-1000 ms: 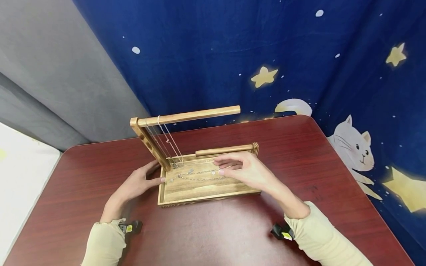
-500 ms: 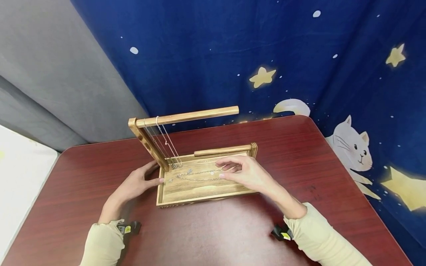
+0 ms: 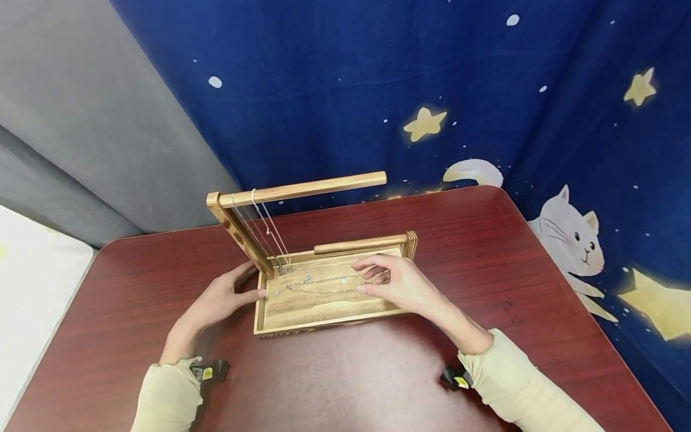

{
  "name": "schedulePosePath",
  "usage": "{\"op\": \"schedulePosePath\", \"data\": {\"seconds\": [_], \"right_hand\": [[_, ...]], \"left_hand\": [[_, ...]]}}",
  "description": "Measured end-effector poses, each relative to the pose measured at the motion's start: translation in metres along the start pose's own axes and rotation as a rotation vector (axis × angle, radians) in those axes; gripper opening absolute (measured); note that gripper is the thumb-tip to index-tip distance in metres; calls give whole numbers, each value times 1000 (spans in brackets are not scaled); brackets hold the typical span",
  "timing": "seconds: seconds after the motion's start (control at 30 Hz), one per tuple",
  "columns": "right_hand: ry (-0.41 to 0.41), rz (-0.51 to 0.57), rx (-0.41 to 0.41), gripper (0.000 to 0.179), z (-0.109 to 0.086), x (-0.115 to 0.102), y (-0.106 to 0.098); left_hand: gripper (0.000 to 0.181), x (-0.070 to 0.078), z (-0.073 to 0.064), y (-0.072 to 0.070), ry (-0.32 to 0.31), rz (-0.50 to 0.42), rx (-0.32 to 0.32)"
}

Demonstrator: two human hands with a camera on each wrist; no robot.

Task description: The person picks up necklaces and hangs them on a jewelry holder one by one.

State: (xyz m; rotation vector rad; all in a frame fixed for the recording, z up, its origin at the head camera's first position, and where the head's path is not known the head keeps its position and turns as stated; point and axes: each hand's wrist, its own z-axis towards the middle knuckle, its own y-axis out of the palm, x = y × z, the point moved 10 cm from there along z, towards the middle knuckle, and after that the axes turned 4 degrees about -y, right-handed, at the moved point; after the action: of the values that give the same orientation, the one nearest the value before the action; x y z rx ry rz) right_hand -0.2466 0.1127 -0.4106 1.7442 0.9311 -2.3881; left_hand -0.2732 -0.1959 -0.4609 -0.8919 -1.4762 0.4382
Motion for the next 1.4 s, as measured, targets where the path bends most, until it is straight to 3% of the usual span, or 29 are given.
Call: {"op": "schedulePosePath", "data": {"seconds": [0.27,1.0,1.4], "right_hand": [[12,23,2,37,1,6,1],[96,-47,-5,37,2,23,8],[76,-94,7,34,4,25,11]], "left_hand": [[79,0,-1,-1,1,3,2],[79,-2,0,1,-5,-14,-5],[80,-3,0,2,-10,-13,-9]]}}
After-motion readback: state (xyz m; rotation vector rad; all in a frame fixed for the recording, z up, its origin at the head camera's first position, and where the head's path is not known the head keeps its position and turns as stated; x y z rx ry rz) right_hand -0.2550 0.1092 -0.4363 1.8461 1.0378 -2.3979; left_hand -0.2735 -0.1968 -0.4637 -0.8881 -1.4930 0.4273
